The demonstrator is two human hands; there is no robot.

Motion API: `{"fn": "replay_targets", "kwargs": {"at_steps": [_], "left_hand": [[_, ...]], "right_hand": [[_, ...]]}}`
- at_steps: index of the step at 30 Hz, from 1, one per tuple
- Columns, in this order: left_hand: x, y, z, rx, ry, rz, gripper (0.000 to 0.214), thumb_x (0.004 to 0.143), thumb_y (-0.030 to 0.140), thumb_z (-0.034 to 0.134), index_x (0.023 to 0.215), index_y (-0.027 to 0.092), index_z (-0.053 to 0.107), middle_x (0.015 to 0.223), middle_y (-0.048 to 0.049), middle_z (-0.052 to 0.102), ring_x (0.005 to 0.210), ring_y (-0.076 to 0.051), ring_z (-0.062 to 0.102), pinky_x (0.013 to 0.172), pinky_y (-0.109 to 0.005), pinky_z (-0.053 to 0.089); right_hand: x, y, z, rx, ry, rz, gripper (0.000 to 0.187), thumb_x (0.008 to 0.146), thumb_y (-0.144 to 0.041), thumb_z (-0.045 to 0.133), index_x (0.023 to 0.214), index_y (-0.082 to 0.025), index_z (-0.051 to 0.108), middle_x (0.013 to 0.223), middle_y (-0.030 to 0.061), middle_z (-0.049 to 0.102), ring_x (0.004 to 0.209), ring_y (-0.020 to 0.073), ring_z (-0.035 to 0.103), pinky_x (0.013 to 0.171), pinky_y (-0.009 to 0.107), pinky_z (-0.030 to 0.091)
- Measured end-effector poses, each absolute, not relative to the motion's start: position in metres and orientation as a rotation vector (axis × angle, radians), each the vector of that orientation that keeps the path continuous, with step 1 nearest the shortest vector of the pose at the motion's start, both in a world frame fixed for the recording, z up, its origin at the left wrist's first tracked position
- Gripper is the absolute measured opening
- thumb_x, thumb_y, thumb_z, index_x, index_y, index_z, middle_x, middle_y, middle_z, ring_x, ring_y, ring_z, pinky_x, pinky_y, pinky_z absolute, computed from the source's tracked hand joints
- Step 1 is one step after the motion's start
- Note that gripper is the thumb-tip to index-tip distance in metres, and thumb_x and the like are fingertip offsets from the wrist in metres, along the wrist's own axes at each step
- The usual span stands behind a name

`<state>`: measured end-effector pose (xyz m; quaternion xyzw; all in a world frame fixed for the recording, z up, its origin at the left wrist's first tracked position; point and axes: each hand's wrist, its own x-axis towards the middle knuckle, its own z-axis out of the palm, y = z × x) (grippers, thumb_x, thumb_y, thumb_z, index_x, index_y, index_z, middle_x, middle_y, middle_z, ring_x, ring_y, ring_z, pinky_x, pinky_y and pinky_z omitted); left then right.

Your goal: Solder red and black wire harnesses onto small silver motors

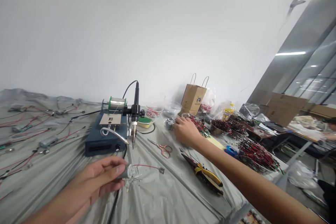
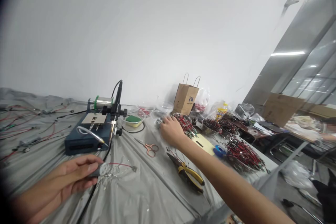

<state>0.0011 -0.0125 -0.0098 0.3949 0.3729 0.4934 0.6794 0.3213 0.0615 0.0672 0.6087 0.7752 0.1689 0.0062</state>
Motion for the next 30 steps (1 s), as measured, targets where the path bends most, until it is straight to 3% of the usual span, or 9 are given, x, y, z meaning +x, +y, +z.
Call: {"fn": "replay_targets", "kwargs": {"at_steps": [4,8,17,30], "left_hand": [[-0.005,-0.009,-0.009,0.955,0.791,1.101,0.02,0.073,0.036,0.092,0.083,0.021,0.084,0.072,0.0012,0.075,0.062,-0.015,0.076,0.062,-0.019,0.064],[-0.013,-0.002,-0.006,0.964,0.771,0.964,0.032,0.066,0.039,0.097,0.087,0.019,0.083,0.081,0.0001,0.074,0.07,-0.015,0.073,0.07,-0.022,0.064],[-0.015,-0.002,-0.007,0.978,0.722,0.932,0.036,0.066,0.045,0.096,0.087,0.019,0.083,0.08,0.0031,0.069,0.072,-0.012,0.067,0.074,-0.021,0.062],[-0.017,0.001,-0.011,0.977,0.746,0.934,0.037,0.063,0.041,0.098,0.088,0.018,0.084,0.091,-0.0018,0.074,0.076,-0.015,0.071,0.075,-0.021,0.064]], "right_hand": [[0.306,0.086,0.051,1.896,2.361,0.556,0.032,0.099,-0.031,0.069,0.125,-0.013,0.067,0.13,0.0132,0.067,0.116,0.0281,0.067,0.099,0.05,0.056],[0.307,0.099,0.05,1.997,2.396,0.535,0.032,0.1,-0.032,0.069,0.127,-0.014,0.066,0.129,0.0122,0.067,0.111,0.0264,0.069,0.094,0.047,0.058],[0.362,0.082,0.068,2.584,2.619,0.508,0.029,0.102,-0.033,0.065,0.125,-0.016,0.066,0.121,0.0087,0.07,0.1,0.0226,0.071,0.085,0.042,0.061],[0.396,0.079,0.093,2.896,2.926,-0.296,0.03,0.102,-0.034,0.066,0.125,-0.016,0.065,0.12,0.0087,0.07,0.098,0.0219,0.071,0.083,0.041,0.062]]}}
